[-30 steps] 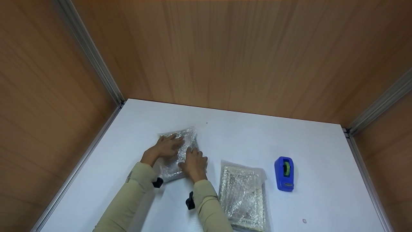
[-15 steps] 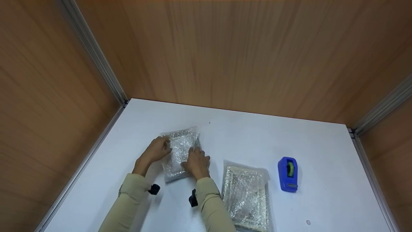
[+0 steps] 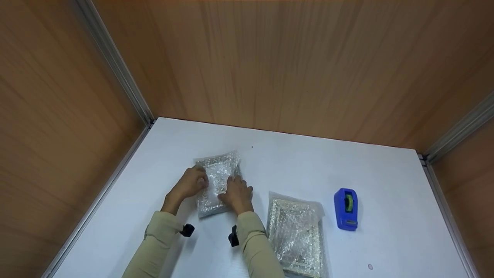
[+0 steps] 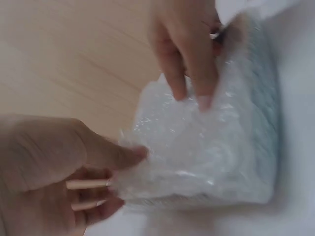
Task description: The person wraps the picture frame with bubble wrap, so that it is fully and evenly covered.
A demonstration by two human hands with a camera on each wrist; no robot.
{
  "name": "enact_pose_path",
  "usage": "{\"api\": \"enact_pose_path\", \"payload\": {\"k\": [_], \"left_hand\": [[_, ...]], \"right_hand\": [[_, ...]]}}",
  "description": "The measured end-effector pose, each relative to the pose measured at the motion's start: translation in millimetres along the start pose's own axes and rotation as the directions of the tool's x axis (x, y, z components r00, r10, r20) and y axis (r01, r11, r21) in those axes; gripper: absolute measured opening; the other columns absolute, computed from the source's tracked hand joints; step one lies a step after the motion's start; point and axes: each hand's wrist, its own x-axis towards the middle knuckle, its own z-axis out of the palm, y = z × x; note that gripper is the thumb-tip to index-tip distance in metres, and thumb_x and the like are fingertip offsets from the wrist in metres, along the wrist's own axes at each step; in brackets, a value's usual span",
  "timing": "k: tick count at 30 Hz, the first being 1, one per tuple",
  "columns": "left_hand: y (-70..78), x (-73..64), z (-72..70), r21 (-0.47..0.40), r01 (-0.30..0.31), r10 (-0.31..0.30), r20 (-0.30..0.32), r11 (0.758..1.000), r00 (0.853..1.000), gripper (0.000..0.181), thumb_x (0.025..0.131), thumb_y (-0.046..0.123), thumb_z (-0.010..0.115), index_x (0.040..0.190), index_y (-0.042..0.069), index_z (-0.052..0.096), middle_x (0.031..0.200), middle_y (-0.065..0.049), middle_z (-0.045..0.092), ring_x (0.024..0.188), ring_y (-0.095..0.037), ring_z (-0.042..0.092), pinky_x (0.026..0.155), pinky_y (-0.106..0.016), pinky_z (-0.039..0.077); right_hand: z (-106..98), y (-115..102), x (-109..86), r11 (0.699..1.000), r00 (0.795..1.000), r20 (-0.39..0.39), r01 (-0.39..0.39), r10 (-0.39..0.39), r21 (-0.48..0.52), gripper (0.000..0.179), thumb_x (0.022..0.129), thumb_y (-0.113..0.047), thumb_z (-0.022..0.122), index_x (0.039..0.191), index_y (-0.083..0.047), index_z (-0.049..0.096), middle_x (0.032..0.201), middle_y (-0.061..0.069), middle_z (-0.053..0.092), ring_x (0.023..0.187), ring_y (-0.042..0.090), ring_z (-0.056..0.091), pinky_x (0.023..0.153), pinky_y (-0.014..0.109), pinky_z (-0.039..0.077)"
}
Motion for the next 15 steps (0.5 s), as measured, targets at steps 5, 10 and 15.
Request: {"api": "enact_pose_path", "payload": {"k": [5,10,15], "left_hand": [[-7.8,4.0,7.2,0.065,-0.098,0.096,0.036,0.993,0.995,0.007,0.086,0.013,0.061,0.086,0.013,0.067,0.145,-0.003,0.037,0.137,-0.03,0.023,0.11,-0.046,0.022],[-16.0,6.5,7.6,0.066,-0.14,0.134,0.084,0.988,0.987,0.015,0.091,0.015,0.052,0.103,0.012,0.061,0.146,-0.002,0.035,0.136,-0.029,0.025,0.109,-0.047,0.023],[-18.1,10.4,8.7,0.101,-0.163,0.153,0.098,0.981,0.983,0.012,0.092,0.017,0.049,0.095,0.016,0.06,0.147,0.001,0.034,0.136,-0.027,0.025,0.108,-0.043,0.025]], "right_hand": [[-0.9,3.4,1.8,1.0,1.0,0.02,0.014,-0.014,0.003,0.072,0.079,-0.043,0.068,0.136,-0.006,0.043,0.132,0.021,0.045,0.109,0.038,0.051,0.086,0.054,0.044],[-4.3,8.0,1.8,0.999,0.997,0.07,0.033,-0.035,0.03,0.074,0.08,-0.044,0.066,0.138,-0.006,0.041,0.136,0.021,0.041,0.113,0.038,0.049,0.09,0.051,0.044],[-7.7,12.5,0.4,0.994,0.992,0.112,0.051,-0.062,0.101,0.073,0.082,-0.042,0.065,0.139,-0.006,0.039,0.139,0.021,0.037,0.122,0.037,0.043,0.099,0.046,0.039]]}}
